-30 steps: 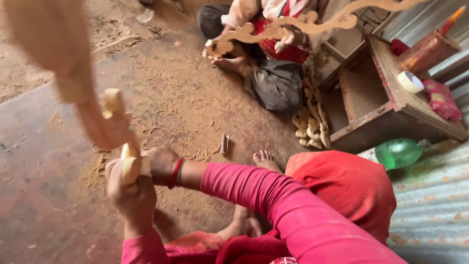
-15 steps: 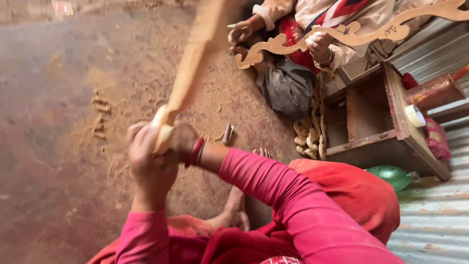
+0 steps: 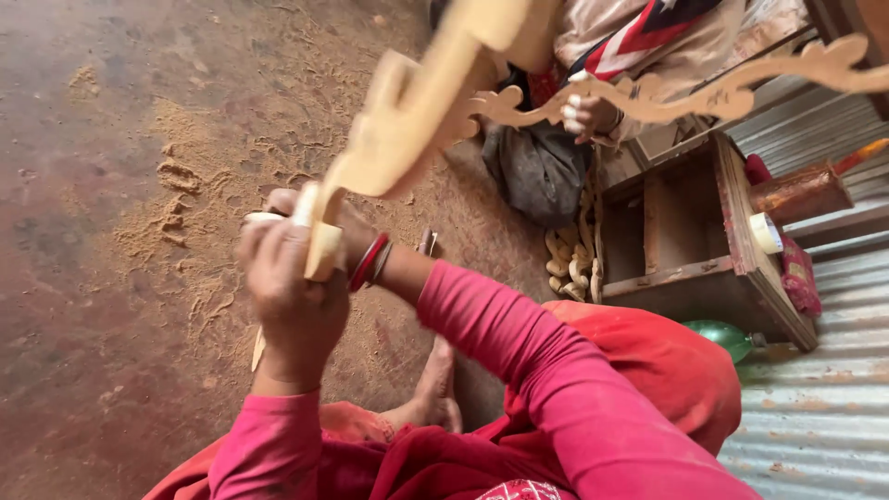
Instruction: The person sits on the floor and sands a carved wooden piece using a sanding block. They hold the piece with one hand and rub the sanding block along its surfaces, occasionally turning it over to reach different areas.
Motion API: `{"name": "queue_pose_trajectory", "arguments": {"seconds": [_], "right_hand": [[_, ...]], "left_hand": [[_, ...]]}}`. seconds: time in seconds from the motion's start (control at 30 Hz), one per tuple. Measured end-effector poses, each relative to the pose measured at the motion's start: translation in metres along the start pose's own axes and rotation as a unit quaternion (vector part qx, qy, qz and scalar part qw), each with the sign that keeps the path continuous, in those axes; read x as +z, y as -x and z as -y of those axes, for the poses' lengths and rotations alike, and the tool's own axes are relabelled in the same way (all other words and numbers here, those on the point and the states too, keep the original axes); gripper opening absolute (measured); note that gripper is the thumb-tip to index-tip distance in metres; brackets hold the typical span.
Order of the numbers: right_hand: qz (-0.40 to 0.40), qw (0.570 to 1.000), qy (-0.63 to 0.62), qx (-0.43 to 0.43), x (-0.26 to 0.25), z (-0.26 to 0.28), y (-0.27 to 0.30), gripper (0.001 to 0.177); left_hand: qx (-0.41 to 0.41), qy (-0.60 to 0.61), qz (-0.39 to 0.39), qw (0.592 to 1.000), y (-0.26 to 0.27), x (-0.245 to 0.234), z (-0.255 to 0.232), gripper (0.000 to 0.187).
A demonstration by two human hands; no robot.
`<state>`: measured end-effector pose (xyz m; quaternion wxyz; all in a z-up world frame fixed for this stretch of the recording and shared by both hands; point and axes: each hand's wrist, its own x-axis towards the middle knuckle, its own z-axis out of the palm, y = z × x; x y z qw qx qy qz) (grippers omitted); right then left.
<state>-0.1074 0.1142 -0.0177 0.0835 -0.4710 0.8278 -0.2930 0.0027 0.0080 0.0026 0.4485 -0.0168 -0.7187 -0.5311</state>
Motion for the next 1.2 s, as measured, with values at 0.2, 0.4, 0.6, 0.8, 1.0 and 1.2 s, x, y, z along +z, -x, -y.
{"name": "queue_pose_trajectory", "arguments": {"seconds": [0.2,0.4,0.6,0.8,1.0,1.2], "right_hand": [[-0.115,0.981,0.123,-0.101,0.002,-0.005,0.012,0.034],[-0.031,0.985,0.161,-0.051,0.011,-0.008,0.028,0.027],[-0.029,0.993,0.101,-0.05,0.003,0.007,0.016,0.03],[-0.053,0.994,0.084,-0.049,-0.011,0.012,0.015,0.036],[0.033,0.99,-0.131,0.027,0.012,-0.003,0.013,0.049],[0.067,0.989,0.129,-0.04,0.0,0.005,0.026,0.036]], "left_hand": [[-0.003,-0.003,0.003,1.0,-0.001,0.002,-0.001,0.025],[-0.006,0.019,0.035,0.999,-0.004,-0.004,-0.009,0.03],[-0.012,0.017,0.018,1.0,0.007,-0.002,-0.011,0.032],[0.005,0.021,0.015,1.0,-0.001,-0.005,-0.01,0.033],[0.003,0.029,0.025,0.999,0.001,-0.007,-0.009,0.021],[-0.011,0.026,0.006,1.0,-0.01,0.0,-0.002,0.023]]}}
